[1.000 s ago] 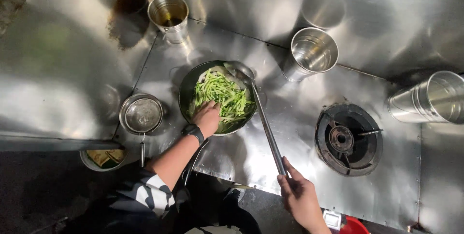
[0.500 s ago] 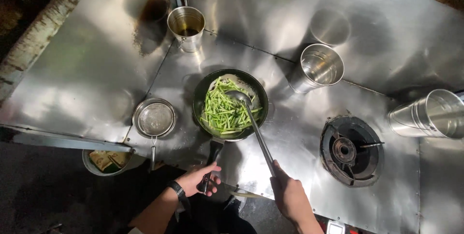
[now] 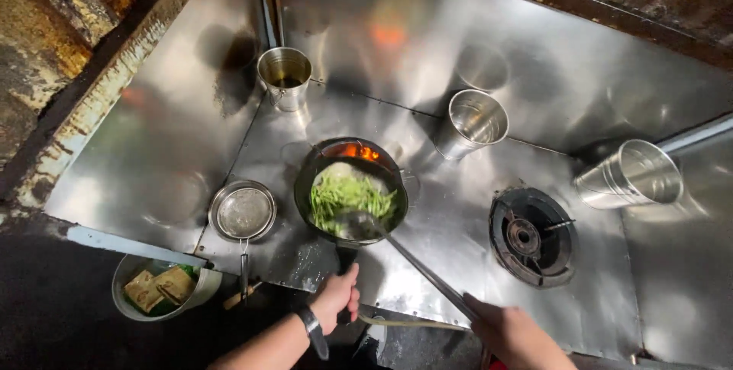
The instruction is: Stir-frying noodles and vegetables in a pan over a high-heat burner, including tossing, stirring, seasoning, and plating.
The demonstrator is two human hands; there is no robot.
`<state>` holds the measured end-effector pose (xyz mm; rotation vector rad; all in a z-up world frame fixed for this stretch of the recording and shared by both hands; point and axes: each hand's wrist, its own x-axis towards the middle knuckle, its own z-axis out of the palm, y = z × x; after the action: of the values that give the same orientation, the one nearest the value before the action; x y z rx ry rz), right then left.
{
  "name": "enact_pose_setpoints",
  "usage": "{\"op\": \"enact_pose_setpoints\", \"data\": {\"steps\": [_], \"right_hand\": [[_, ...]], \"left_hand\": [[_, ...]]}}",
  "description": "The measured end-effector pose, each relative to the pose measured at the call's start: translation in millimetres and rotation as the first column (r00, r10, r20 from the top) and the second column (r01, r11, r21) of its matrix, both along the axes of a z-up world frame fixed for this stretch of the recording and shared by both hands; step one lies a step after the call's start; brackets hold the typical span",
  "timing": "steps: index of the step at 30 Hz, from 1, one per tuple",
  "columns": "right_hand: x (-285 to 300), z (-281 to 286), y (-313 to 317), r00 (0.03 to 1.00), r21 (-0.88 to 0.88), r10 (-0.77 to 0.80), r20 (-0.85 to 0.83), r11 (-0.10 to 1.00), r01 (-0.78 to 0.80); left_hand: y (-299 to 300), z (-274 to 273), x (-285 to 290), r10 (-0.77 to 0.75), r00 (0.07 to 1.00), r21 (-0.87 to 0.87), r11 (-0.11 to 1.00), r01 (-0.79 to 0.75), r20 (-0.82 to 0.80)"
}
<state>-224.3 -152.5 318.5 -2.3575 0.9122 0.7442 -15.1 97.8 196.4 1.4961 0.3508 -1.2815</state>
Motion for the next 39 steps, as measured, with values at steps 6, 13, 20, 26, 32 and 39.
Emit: {"op": "enact_pose_setpoints", "data": {"steps": [6, 13, 20, 26, 32, 39], "right_hand": [[23, -6, 50, 0.976, 0.021, -0.157, 0.153, 0.988, 0.155], [2, 33, 51, 0.973, -0.039, -0.232, -0.010, 0.972, 0.232], [81, -13, 99, 0.945, 0.171, -0.301, 0.127, 0.945, 0.278], [80, -25, 79, 0.996, 0.018, -0.085, -0.031, 0.996, 0.085], [68, 12, 87, 0.988, 0.153, -0.096, 0.122, 0.985, 0.077], [-7, 57, 14, 0.987, 0.210, -0.160, 0.012, 0.965, 0.154]], "left_hand": [[56, -137, -46, 0.078, 0.994, -0.074, 0.995, -0.073, 0.071], [10, -69, 26, -0.022, 0.996, -0.142, 0.989, 0.034, 0.088], [7, -82, 36, -0.044, 0.989, -0.142, 0.988, 0.064, 0.141], [8, -56, 35, -0.032, 0.991, -0.093, 0.995, 0.045, 0.130], [5, -62, 37, -0.037, 0.988, -0.102, 0.993, 0.053, 0.147], [2, 0, 2, -0.093, 0.987, 0.081, 0.993, 0.083, 0.128]]}}
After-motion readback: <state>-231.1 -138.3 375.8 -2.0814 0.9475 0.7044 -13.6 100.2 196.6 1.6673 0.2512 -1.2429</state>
